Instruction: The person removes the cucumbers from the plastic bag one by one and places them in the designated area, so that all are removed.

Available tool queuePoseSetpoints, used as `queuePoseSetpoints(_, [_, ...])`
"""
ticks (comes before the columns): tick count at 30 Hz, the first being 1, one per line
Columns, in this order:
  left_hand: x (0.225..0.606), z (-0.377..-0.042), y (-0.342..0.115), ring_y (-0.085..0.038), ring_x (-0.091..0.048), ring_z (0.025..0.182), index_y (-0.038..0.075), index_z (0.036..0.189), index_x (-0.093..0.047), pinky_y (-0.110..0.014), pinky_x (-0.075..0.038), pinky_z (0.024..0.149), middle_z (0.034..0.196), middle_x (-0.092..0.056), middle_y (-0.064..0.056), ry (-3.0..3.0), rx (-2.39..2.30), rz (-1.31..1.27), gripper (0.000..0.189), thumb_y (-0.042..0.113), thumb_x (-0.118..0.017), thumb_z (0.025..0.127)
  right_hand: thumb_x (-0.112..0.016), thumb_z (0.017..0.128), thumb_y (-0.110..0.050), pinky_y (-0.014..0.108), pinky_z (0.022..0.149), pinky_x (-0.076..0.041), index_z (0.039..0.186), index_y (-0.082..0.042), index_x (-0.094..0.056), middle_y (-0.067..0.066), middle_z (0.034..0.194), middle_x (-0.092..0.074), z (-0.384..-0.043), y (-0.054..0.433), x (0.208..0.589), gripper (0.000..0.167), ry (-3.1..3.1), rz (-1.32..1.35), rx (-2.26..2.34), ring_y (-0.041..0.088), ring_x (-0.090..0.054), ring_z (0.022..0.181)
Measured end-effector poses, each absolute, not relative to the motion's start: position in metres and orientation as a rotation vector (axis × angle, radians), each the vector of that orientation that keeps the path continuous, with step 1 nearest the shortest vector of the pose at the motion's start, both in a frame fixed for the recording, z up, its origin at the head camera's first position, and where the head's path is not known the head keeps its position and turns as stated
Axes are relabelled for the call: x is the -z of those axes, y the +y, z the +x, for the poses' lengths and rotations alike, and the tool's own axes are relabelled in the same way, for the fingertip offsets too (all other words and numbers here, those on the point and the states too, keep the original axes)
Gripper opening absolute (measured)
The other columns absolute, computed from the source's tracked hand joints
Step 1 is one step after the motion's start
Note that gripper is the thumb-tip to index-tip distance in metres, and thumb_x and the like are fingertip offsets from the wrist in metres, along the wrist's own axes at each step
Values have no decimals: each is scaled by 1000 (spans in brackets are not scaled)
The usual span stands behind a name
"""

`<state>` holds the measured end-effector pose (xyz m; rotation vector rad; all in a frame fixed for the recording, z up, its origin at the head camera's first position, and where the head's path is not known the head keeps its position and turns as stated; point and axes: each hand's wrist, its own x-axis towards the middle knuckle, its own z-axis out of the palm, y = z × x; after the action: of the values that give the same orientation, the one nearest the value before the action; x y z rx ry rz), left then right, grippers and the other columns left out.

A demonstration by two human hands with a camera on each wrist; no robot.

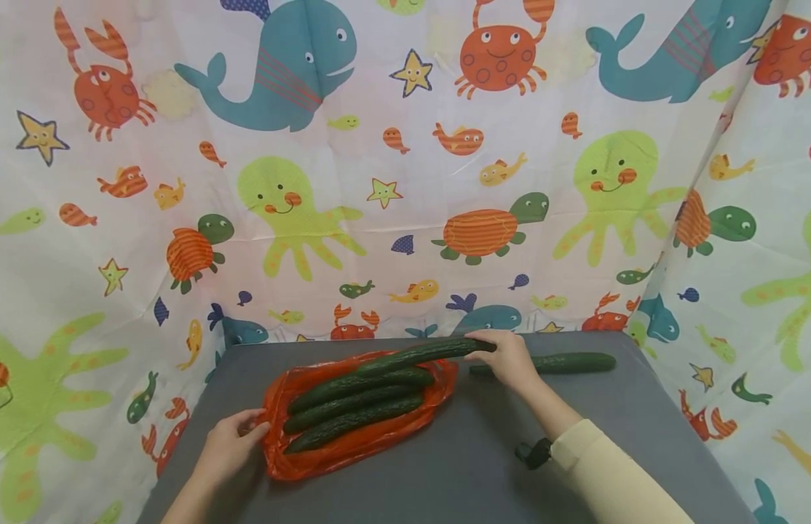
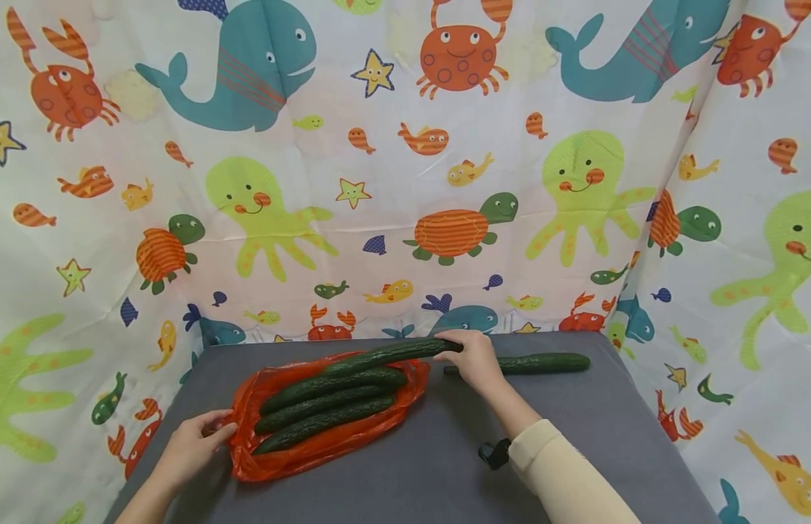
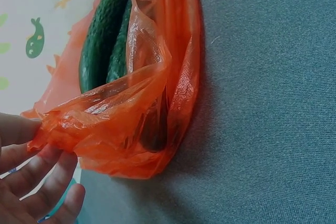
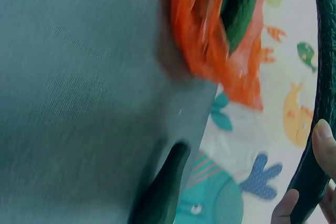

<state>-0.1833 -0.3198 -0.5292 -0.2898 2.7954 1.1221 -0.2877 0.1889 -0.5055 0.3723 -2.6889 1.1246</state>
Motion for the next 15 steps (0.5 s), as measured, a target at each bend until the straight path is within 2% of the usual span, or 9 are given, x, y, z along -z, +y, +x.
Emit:
queuePoseSetpoints(10, [528,-182,-317,-24,-67,95,1,129,-65,-35,-54,70,102,-72,-8,2809,-1146,-278,44,32,-67,98,-84,82,-22,56,93,-52,124,-17,-74,13,126,-70,-286,251,508,43,-2757,261,-1045,39,-62,122])
queuePoseSetpoints(12, [529,-182,-317,-24,-67,96,1,129,-65,-36,-55,71,104,-72,-9,2801,-1156,-293,44,32,-67,98,-83,83,-22,50,78,-56,125,-18,-74,15,128,-69,-284,265,510,43,-2768,228,-1039,41,-68,102])
queuePoseSetpoints(13, [530,-182,-317,-25,-67,96,1,130,-65,-37,-56,72,105,-72,-9,2799,-1158,-297,45,33,-67,98,-83,83,-22,45,72,-56,125,-18,-73,16,129,-69,-284,271,511,44,-2771,217,-1022,41,-68,100])
queuePoseSetpoints(15, [532,-182,-318,-26,-67,98,1,130,-65,-39,-57,75,106,-72,-10,2796,-1162,-305,46,34,-68,97,-83,84,-23,36,55,-49,126,-18,-73,18,131,-67,-281,284,513,44,-2777,186,-1025,36,-63,67])
